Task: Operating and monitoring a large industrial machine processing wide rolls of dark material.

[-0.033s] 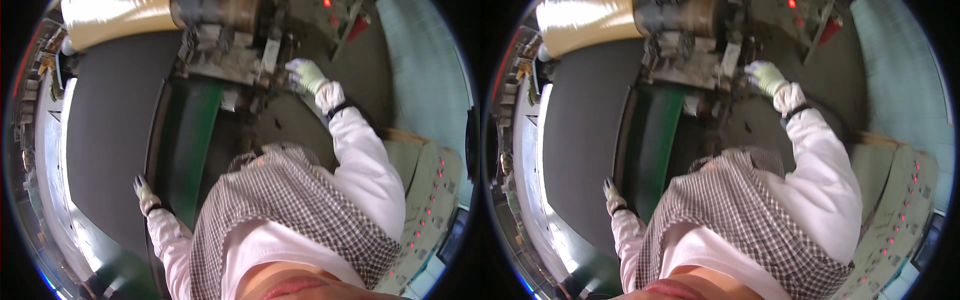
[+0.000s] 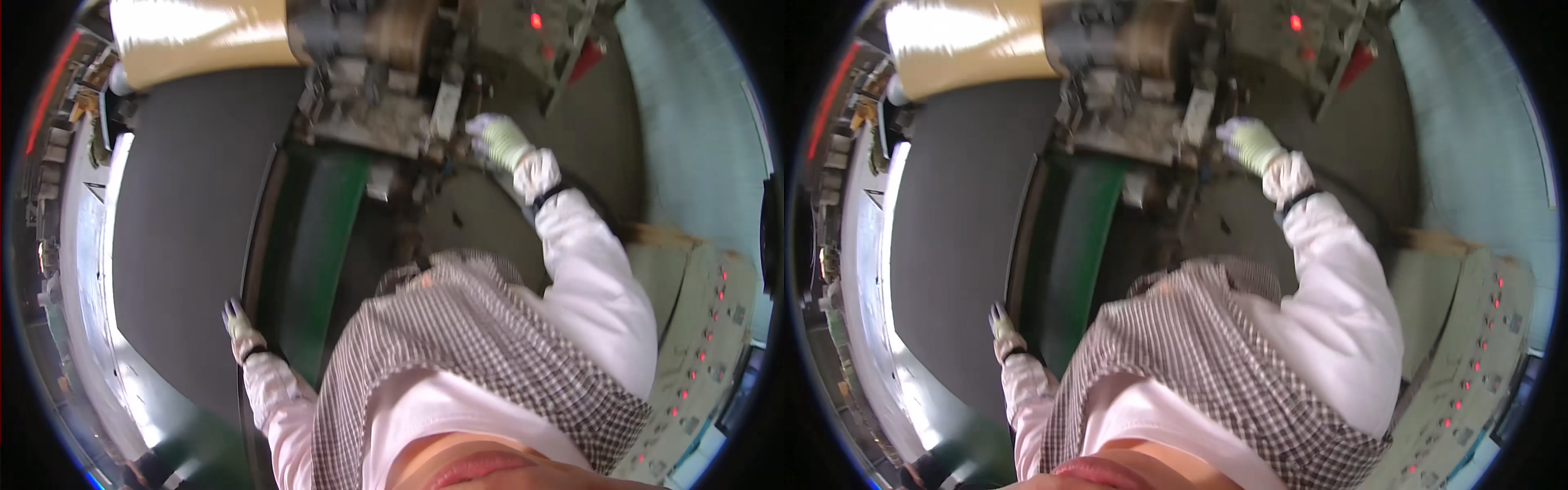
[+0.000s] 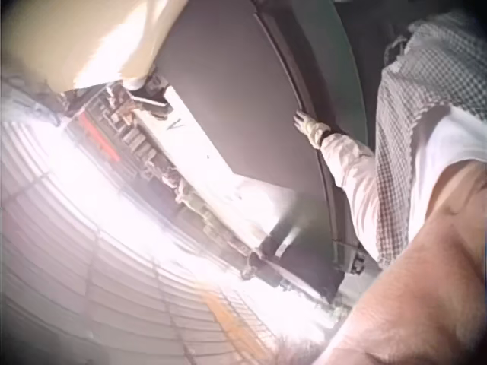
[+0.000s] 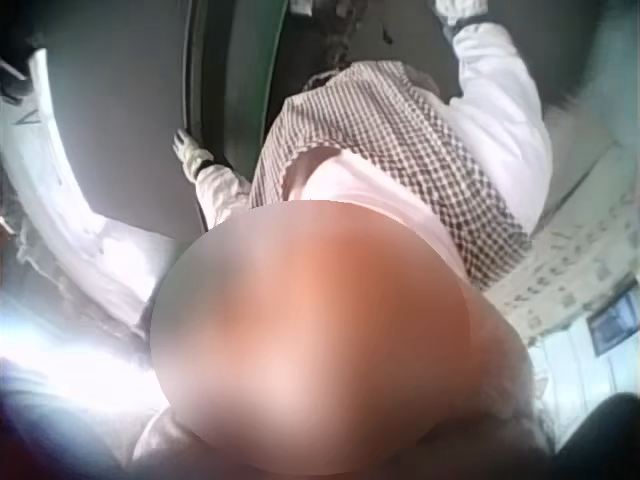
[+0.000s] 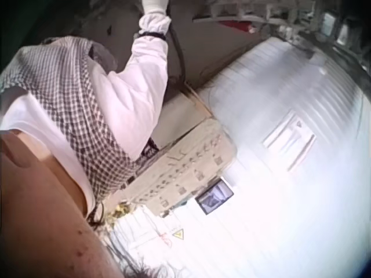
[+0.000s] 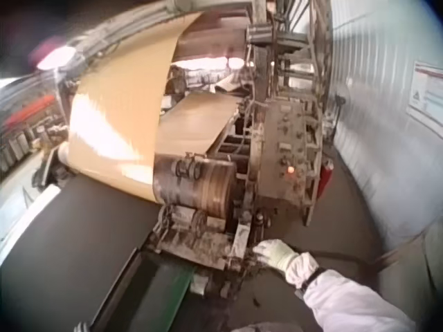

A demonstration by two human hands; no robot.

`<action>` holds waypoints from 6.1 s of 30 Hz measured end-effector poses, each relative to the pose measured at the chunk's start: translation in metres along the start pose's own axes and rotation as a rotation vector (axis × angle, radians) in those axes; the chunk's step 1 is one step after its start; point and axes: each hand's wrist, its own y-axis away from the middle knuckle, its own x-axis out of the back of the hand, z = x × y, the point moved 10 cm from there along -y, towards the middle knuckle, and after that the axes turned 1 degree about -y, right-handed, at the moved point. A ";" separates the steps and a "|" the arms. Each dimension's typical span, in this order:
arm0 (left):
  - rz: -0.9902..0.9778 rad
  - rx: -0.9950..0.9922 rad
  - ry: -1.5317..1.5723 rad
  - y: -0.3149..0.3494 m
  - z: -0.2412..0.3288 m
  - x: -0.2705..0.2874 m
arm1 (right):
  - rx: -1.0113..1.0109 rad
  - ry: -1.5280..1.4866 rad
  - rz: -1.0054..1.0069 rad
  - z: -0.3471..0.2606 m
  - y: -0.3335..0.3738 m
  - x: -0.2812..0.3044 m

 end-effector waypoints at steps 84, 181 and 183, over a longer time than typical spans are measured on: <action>0.217 0.060 0.018 0.086 0.060 0.063 | -0.094 0.047 0.287 -0.025 -0.087 0.092; 0.562 0.586 -0.049 0.317 -0.180 0.191 | 0.152 0.176 -0.629 -0.434 -0.277 -0.182; 0.370 0.567 -0.032 0.316 -0.195 0.164 | 0.123 0.158 -0.618 -0.413 -0.291 -0.177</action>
